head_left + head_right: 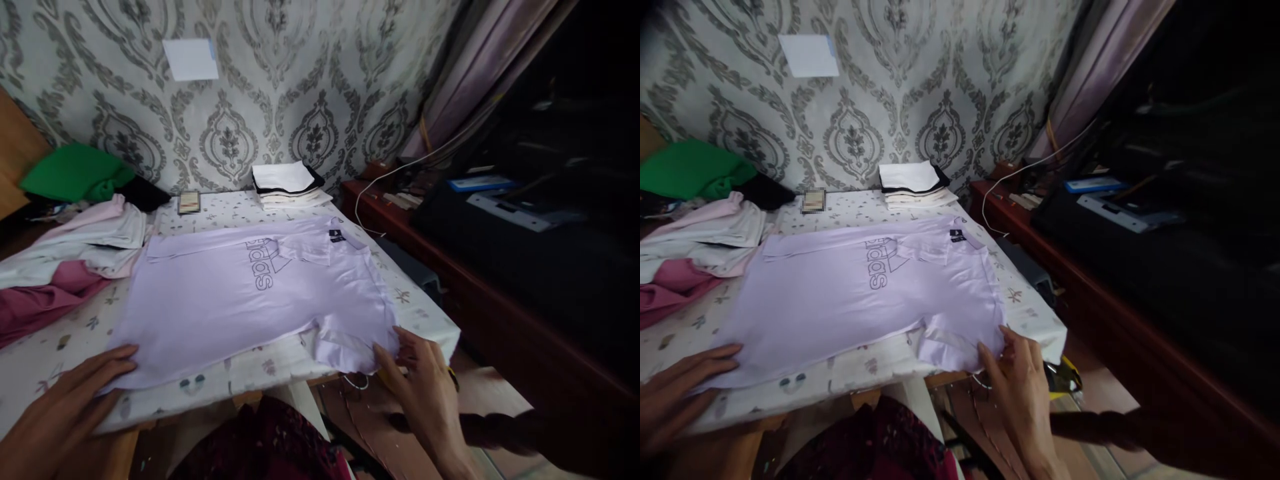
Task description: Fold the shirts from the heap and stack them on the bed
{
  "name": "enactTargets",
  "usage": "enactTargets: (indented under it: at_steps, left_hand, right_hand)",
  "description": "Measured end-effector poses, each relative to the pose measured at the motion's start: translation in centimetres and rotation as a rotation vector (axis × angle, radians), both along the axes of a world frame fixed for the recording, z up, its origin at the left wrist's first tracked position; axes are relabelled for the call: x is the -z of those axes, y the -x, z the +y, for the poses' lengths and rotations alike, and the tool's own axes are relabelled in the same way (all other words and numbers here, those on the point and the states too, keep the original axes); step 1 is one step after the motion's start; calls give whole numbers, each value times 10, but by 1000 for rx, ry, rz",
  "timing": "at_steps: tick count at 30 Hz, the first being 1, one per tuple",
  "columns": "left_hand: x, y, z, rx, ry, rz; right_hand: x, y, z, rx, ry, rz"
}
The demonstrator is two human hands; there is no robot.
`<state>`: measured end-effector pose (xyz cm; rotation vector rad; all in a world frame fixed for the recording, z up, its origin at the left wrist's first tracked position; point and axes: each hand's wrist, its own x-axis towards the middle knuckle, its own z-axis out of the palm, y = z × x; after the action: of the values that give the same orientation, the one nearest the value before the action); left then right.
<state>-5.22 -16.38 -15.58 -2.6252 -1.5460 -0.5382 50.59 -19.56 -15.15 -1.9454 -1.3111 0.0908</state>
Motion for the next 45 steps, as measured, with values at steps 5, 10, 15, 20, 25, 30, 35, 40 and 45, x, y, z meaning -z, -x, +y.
enactTargets:
  at_steps: [5, 10, 15, 20, 25, 30, 35, 40, 45]
  left_hand:
    - [-8, -12, -10, -49, 10, -57]
    - [-43, -25, -9, -99, 175, -17]
    - [-102, -104, 67, -159, 244, -7]
    - [-113, -224, 193, 5, 315, 57]
    - [-80, -272, 256, -44, 318, 131]
    - [-59, -200, 254, -233, 370, 157]
    - [-46, -96, 237, -491, 330, 228]
    - [-31, -74, 236, -500, 273, 261]
    - [-34, -84, 235, -513, 260, 258]
  right_hand:
    - [1, 1, -3, 14, 0, 128]
    - [-20, -15, 9, -15, -25, -99]
    - [-60, -5, 112, -442, -74, -348]
    - [-77, 54, 264, -655, 248, -585]
    - [-46, 70, 331, -655, 292, -609]
    - [-16, 52, 342, -636, 342, -605]
    - [-12, 51, 347, -640, 326, -591]
    - [-11, 51, 347, -638, 323, -589]
    - [-13, 53, 347, -637, 326, -592]
